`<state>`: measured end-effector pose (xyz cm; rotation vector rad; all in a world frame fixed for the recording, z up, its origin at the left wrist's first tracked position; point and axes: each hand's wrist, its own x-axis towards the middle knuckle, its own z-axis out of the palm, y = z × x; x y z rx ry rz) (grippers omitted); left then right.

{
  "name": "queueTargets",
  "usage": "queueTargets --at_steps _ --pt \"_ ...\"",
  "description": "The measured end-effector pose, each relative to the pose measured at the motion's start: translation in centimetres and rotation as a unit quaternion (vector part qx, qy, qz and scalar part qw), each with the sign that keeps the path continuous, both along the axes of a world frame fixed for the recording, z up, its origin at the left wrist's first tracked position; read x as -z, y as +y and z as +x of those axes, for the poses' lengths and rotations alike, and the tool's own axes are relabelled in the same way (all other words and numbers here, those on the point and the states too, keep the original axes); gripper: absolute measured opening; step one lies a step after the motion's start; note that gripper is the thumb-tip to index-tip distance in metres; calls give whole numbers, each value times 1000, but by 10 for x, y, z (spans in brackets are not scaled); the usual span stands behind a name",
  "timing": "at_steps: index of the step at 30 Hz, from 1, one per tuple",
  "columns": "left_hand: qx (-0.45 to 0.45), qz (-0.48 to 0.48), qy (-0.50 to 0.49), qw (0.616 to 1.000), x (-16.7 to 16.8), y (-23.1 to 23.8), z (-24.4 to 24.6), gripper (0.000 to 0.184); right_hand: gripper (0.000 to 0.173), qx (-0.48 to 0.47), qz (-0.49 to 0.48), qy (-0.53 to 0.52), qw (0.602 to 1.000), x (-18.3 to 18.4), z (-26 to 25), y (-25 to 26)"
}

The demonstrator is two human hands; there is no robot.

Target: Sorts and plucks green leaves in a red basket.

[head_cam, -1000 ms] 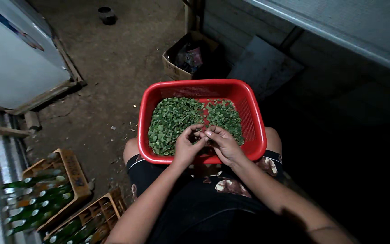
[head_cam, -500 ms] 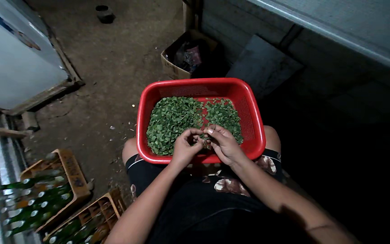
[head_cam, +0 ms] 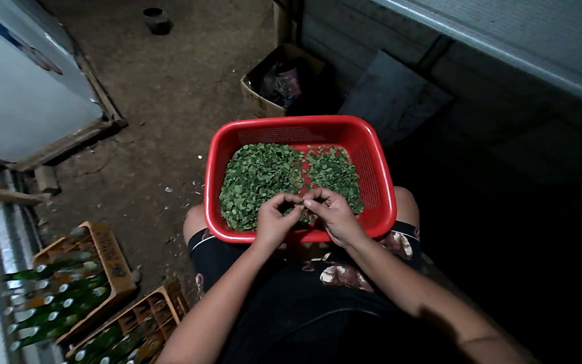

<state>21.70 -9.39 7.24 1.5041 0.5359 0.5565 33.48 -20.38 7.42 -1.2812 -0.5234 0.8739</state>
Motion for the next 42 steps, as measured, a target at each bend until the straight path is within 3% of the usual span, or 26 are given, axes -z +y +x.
queueTargets --at_steps 6,10,15,20,27,33,36,42 --pt "16 42 -6 999 1 5 -3 8 8 -80 -52 -99 990 -3 8 -1" --pt "60 -31 21 997 -4 10 -6 6 11 -140 -48 -33 988 -3 14 -3" --pt "75 -14 29 997 -3 10 -7 20 9 -130 -73 -48 988 -3 13 -4" --pt "55 66 -5 996 3 8 -7 8 8 -125 -97 -136 978 -7 13 -4" --pt "33 9 33 999 -4 16 -10 5 9 -133 -85 -73 985 -5 20 -8" --pt "9 139 88 986 7 37 -19 5 9 -77 -92 -131 984 -13 43 -21" --pt "39 238 167 956 11 39 -19 23 9 -75 -80 -127 986 -12 44 -23" --pt "59 230 84 968 12 13 -8 28 13 -101 -64 -42 992 -6 28 -15"
